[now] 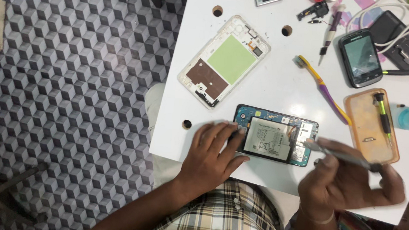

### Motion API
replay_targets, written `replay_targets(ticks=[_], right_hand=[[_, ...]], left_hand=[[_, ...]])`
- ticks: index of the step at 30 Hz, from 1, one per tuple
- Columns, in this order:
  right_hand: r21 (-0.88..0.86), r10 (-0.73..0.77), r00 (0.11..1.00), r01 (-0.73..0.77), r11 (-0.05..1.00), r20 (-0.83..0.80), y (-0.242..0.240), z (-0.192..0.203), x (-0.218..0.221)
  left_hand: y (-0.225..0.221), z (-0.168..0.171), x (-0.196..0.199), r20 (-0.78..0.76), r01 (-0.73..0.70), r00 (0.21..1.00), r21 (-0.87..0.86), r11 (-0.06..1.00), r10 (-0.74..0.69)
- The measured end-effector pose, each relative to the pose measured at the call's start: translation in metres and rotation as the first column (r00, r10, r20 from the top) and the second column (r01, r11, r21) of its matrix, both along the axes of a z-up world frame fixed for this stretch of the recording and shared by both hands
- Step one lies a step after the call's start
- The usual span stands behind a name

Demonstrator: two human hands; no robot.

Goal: The person uses a screwdriver to remove screws from a small black mobile phone, removes the back cover, and sets it aside. They then pick up a white tablet, remove its back cover, and begin unscrewing internal components.

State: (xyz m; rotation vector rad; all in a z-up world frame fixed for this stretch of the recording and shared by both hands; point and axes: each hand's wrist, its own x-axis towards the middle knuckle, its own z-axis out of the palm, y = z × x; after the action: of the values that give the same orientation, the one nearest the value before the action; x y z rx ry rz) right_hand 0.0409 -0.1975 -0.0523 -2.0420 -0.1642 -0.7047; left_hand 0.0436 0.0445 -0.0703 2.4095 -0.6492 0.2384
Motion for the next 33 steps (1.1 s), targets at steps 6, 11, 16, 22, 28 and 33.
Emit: replay_targets(ticks=[6,11,16,22,28,33], right_hand=[[0.068,-0.028,0.999,0.030,0.997,-0.031,0.001,-0.017,0.010],[0.119,-0.058,0.996,0.066,0.991,-0.073,-0.003,-0.026,0.005],[0.406,-0.064,0.984,0.127,0.905,-0.165,-0.002,-0.022,0.014],[0.801,-0.023,0.983,0.160,0.577,-0.180,-0.007,-0.011,0.023],[0.421,-0.061,0.981,0.136,0.897,-0.186,0.000,-0.019,0.016],[0.285,-0.001,0.986,0.049,0.957,-0.165,-0.001,-0.032,0.004]], left_hand=[[-0.020,0.004,0.010,-0.024,-0.142,0.989,0.099,0.985,0.145],[-0.020,0.002,0.012,0.028,-0.139,0.990,0.153,0.978,0.136],[-0.016,0.000,0.011,0.023,-0.128,0.992,0.075,0.989,0.127],[-0.002,-0.006,-0.001,0.012,-0.148,0.989,-0.010,0.989,0.148],[0.003,-0.003,0.002,0.053,-0.051,0.997,-0.004,0.999,0.051],[0.000,0.002,0.006,0.027,-0.070,0.997,0.037,0.997,0.069]])
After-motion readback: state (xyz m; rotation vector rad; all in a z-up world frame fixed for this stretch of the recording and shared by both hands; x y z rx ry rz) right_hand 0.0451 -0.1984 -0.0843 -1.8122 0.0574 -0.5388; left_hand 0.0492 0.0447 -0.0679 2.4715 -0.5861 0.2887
